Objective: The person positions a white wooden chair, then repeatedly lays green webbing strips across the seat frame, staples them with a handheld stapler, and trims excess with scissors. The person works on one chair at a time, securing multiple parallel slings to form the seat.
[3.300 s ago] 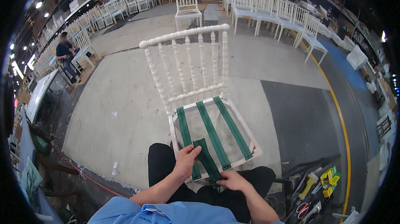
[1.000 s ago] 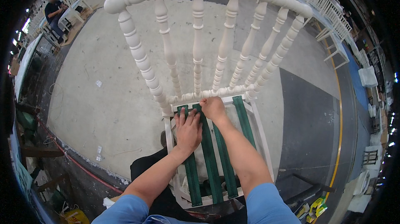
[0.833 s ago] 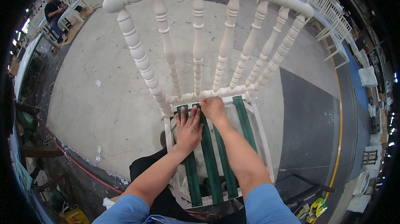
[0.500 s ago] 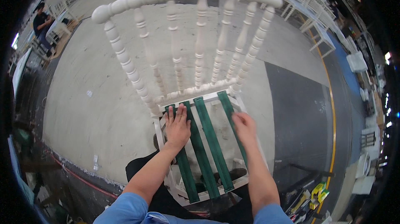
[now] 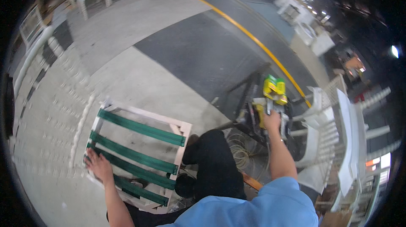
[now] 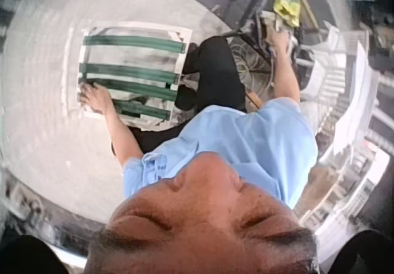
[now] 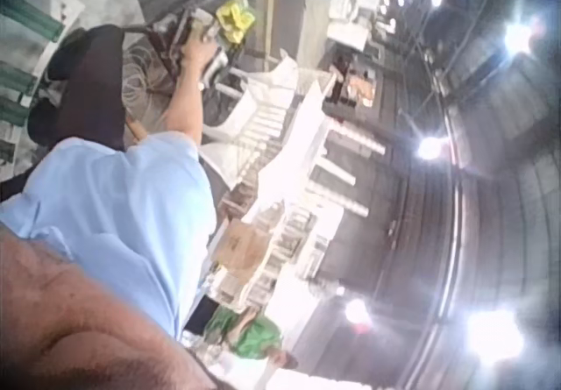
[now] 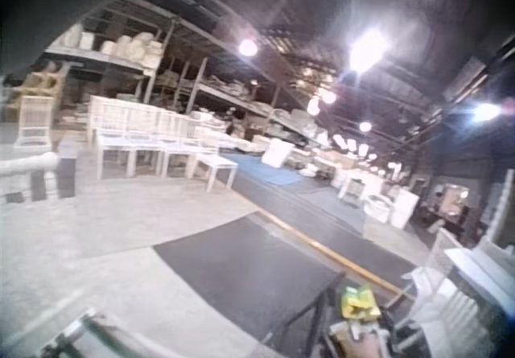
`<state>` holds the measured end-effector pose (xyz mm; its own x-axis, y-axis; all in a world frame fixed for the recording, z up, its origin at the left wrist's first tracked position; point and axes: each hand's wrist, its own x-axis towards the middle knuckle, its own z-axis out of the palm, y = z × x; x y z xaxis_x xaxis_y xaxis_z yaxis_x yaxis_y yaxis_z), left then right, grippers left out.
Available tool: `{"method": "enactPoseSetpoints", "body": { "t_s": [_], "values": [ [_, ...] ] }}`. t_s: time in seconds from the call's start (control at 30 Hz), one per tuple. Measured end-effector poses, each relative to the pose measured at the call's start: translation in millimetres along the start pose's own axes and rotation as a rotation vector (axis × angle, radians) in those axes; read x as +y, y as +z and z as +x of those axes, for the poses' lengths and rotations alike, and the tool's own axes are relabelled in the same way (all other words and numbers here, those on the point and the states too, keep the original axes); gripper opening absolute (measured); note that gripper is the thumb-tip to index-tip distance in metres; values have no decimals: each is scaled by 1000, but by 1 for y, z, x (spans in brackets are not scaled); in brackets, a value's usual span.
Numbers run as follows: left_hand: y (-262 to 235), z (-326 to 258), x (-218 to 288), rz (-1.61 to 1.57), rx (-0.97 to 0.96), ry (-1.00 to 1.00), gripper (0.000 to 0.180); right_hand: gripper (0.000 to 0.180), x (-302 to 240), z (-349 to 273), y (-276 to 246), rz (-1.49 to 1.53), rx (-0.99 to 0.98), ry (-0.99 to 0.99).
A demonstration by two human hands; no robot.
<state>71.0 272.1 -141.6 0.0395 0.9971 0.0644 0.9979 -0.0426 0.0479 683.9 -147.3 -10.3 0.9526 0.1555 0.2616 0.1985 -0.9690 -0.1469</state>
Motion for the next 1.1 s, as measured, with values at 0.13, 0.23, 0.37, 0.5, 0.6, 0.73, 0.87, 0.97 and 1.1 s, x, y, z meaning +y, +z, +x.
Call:
{"method": "enactPoseSetpoints", "body": {
  "t_s": [0.13, 0.23, 0.37, 0.5, 0.6, 0.73, 0.87, 0.97, 1.1],
  "values": [
    [5, -3, -10, -117, 7, -55, 66, 39, -1, 46, 30, 91, -560, 125],
    [3, -4, -8, -104, 119, -2, 67, 39, 0, 48, 42, 519, -519, 281],
    [-13, -1, -4, -197, 12, -93, 66, 38, -14, 46, 26, 570, -611, 211],
    [-22, 0, -7, -254, 32, -95, 66, 58, -62, 27, -8, 801, -678, -36],
    [-19, 0, -10, -271, 27, -100, 65, 50, -125, -9, -46, 790, -709, -230],
    [-13, -1, -15, -317, 67, -100, 64, 40, -245, -72, -100, 635, -995, -394],
    [-13, -2, -18, -378, 129, -110, 62, 35, -370, -175, -101, 713, -1439, -539],
    [-14, -2, -19, -407, 125, -121, 62, 31, -448, -263, -72, 705, -1553, -685],
    [-14, -2, -22, -425, 113, -126, 63, 28, -515, -359, -28, 742, -1623, -673]
  ]
}}
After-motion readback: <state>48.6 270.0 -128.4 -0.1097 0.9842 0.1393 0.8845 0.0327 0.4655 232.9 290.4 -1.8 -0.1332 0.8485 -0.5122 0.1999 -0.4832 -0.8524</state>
